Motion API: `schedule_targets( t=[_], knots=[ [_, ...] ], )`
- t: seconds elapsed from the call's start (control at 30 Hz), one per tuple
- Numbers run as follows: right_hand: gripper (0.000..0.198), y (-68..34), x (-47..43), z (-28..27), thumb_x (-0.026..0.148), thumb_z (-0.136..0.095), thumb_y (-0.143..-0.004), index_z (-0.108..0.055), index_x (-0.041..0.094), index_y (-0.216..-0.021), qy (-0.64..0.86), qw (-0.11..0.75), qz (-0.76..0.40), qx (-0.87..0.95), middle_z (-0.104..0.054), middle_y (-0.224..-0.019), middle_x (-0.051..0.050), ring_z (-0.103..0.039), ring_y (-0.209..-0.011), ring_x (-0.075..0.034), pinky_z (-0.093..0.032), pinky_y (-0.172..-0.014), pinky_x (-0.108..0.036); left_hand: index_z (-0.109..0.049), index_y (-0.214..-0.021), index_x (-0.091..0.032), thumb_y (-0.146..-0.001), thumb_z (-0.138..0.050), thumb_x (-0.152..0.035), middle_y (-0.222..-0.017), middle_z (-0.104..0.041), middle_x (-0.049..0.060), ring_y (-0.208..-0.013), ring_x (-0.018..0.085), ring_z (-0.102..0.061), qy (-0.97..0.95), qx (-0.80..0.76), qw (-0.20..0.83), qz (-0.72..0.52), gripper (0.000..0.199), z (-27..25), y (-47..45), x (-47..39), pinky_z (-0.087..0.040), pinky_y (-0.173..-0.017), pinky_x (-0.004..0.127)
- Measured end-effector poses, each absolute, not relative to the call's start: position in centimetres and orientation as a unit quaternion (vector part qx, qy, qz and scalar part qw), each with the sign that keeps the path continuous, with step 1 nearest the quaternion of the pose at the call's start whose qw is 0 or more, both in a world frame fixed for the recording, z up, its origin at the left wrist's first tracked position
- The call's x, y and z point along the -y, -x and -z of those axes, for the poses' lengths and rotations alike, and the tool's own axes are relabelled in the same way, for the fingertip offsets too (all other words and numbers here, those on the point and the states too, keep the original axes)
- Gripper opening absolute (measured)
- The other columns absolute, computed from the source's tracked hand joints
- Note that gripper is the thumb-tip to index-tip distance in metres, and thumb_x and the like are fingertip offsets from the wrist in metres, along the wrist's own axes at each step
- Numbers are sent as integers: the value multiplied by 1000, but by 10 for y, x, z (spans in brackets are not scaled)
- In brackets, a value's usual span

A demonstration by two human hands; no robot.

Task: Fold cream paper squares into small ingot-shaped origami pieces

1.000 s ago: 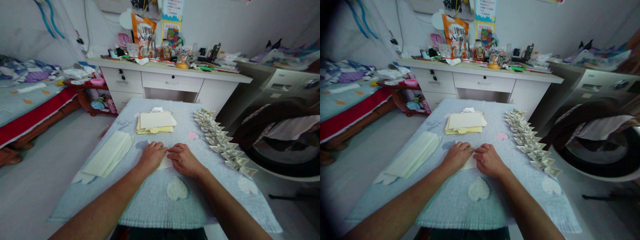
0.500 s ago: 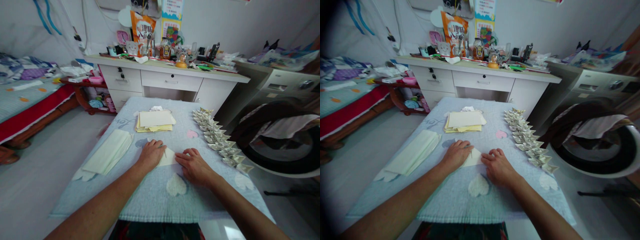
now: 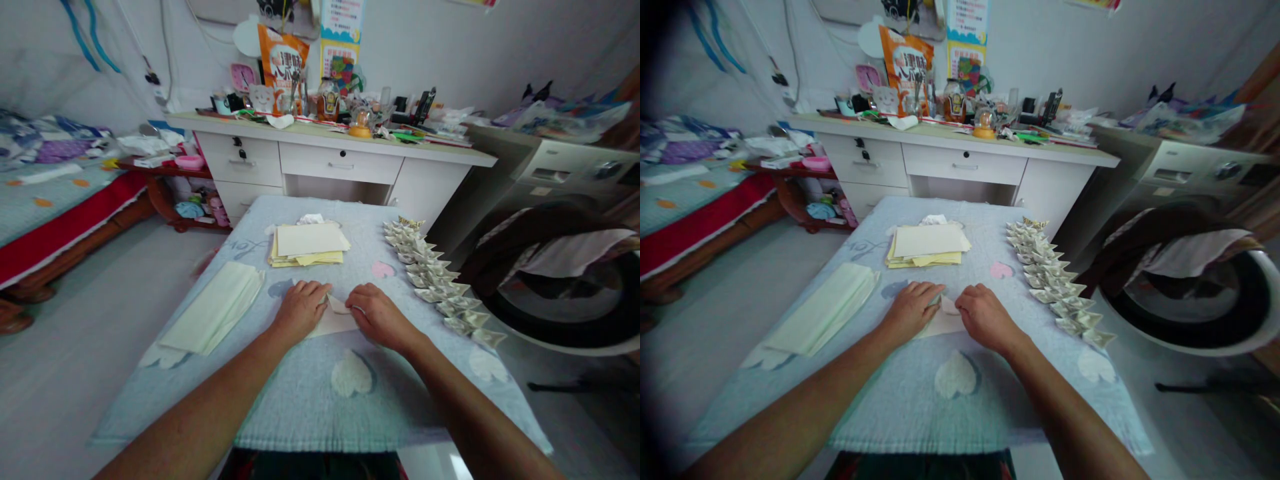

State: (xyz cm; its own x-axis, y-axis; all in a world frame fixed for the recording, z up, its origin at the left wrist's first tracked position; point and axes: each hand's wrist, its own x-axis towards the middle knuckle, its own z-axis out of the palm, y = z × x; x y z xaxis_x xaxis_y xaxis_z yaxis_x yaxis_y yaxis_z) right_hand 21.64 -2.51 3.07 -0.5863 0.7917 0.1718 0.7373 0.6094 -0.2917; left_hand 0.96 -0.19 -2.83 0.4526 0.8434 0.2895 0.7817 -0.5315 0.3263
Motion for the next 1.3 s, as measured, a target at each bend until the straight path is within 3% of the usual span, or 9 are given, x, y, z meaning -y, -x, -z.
schedule_targets(
  t=[0.07, 0.23, 0.33, 0.8, 0.93, 1.03, 1.13, 1.2, 1.3],
  knots=[
    [20, -204, 17, -21, 9, -49, -89, -68, 16, -88, 427, 147, -101, 886, -62, -87, -7, -52, -87, -17, -37, -80, -29, -52, -125, -21, -84, -59, -21, -114, -59, 7, -104, 23, -50, -839, -492, 79, -220, 42, 27, -10, 2, -40, -91, 38],
    [16, -193, 12, 5, 13, -56, -86, -67, 18, -97, 436, 177, -92, 877, -58, -95, -7, -49, -92, -19, -36, -83, -32, -61, -91, -19, -83, -59, -21, -96, -58, 5, -95, 21, -52, -837, -493, 89, -219, 8, 21, -8, 5, -42, -87, 35],
    [18, -195, 13, 14, 13, -57, -85, -66, 19, -99, 438, 191, -98, 873, -57, -97, -6, -48, -93, -19, -36, -84, -33, -62, -84, -19, -84, -58, -21, -90, -58, 4, -90, 20, -52, -840, -487, 90, -222, 4, 20, -8, 6, -42, -83, 34],
    [24, -193, 16, 13, 19, -60, -82, -64, 18, -106, 443, 197, -124, 866, -55, -101, -7, -46, -95, -21, -35, -86, -36, -68, -95, -20, -85, -52, -17, -93, -63, 4, -90, 17, -60, -823, -490, 195, -209, 19, 5, -3, 7, -46, -82, 27],
    [27, -194, 16, 13, 18, -60, -81, -63, 17, -108, 440, 198, -126, 867, -55, -103, -8, -46, -96, -22, -35, -86, -36, -66, -101, -19, -82, -56, -28, -98, -66, 5, -94, 20, -61, -828, -500, 194, -162, 23, -25, 24, 4, -46, -84, 30],
    [27, -196, 15, 14, 19, -60, -81, -63, 17, -107, 438, 197, -130, 867, -55, -104, -8, -46, -95, -22, -36, -86, -36, -64, -108, -20, -86, -48, -38, -105, -67, 5, -96, 20, -61, -815, -524, 213, -129, 32, -44, 58, 2, -46, -87, 30],
    [27, -197, 14, 15, 20, -60, -81, -63, 17, -107, 436, 197, -137, 867, -55, -105, -8, -47, -96, -22, -36, -86, -37, -63, -111, -19, -84, -46, -42, -117, -61, 9, -112, 26, -53, -778, -613, 96, -93, 39, -45, 94, 4, -39, -99, 39],
    [27, -197, 14, 14, 20, -59, -82, -63, 17, -108, 435, 198, -140, 867, -56, -105, -8, -47, -96, -22, -36, -87, -37, -58, -121, -20, -81, -48, -46, -134, -48, 13, -122, 35, -43, -706, -705, 2, -67, 49, -36, 114, 9, -35, -101, 47],
    [27, -197, 14, 13, 21, -59, -82, -63, 17, -109, 433, 197, -141, 868, -56, -105, -9, -47, -96, -22, -36, -87, -37, -52, -130, -23, -76, -48, -61, -142, -37, 15, -124, 42, -37, -633, -774, 2, -18, 66, -15, 133, 20, -36, -97, 52]
  ],
)
